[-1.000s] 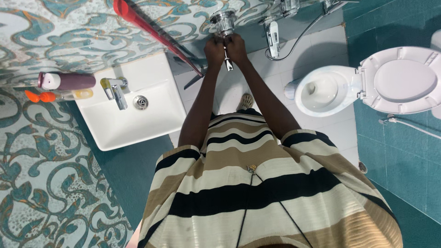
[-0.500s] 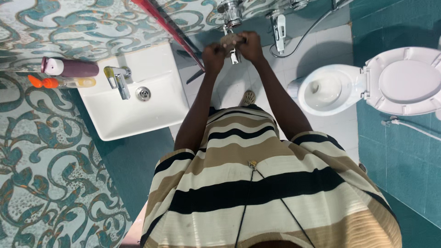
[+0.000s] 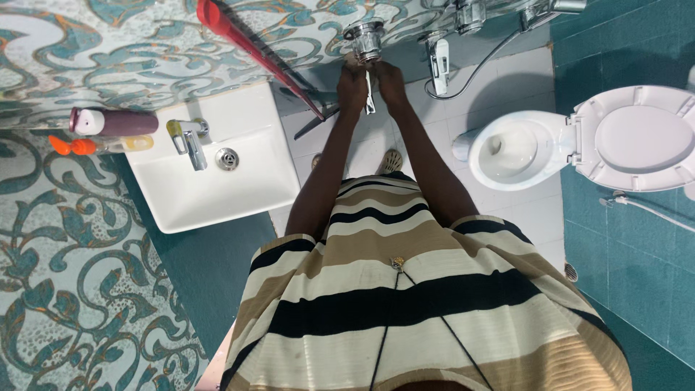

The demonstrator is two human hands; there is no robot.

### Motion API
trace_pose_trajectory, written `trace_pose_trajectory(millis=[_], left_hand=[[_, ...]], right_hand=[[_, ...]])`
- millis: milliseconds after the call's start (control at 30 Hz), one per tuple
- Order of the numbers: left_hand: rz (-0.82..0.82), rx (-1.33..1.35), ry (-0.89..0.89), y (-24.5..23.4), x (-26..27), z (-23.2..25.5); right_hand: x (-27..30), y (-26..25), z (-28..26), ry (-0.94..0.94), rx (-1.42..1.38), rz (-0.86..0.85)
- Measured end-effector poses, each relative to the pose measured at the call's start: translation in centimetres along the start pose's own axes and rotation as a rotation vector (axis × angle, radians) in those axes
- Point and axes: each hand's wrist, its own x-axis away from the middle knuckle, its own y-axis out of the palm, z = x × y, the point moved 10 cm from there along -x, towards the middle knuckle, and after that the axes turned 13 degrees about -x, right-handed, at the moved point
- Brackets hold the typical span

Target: The person cleans the bathroom wall and toilet area using a cloth and water from a handheld shower head. They repeatedly wet the cloth, scrub the wall and toilet rim, and rinse the cloth under running water.

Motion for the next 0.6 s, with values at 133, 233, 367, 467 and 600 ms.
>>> trace_pose_trajectory(millis=[133,233,367,467,600], left_hand=[[-0.198,0.195,-0.299,3.4,-0.9,-2.6],[-0.29,0.511,-0.455,4.4,-1.1,-3.9],[-0.443,0.963,-0.372,5.0,-0.6,-2.9],[-0.596,1.183,-0.487,5.3,-0.2,-3.2],[-0.644,1.215,-0.605,5.6,-0.4,-4.1]], right_hand=[[-1.8,2.0,3.0,0.249,-0.24,-0.026],[-2.7,3.6,3.9,0.354,-0.547,-0.065],[-2.6,2.7,3.8,0.35,-0.426,-0.018],[-2.3,1.8,2.1,0.254,-0.018,0.121],[-1.6,2.1,-0.1,0.124,0.126,0.179]])
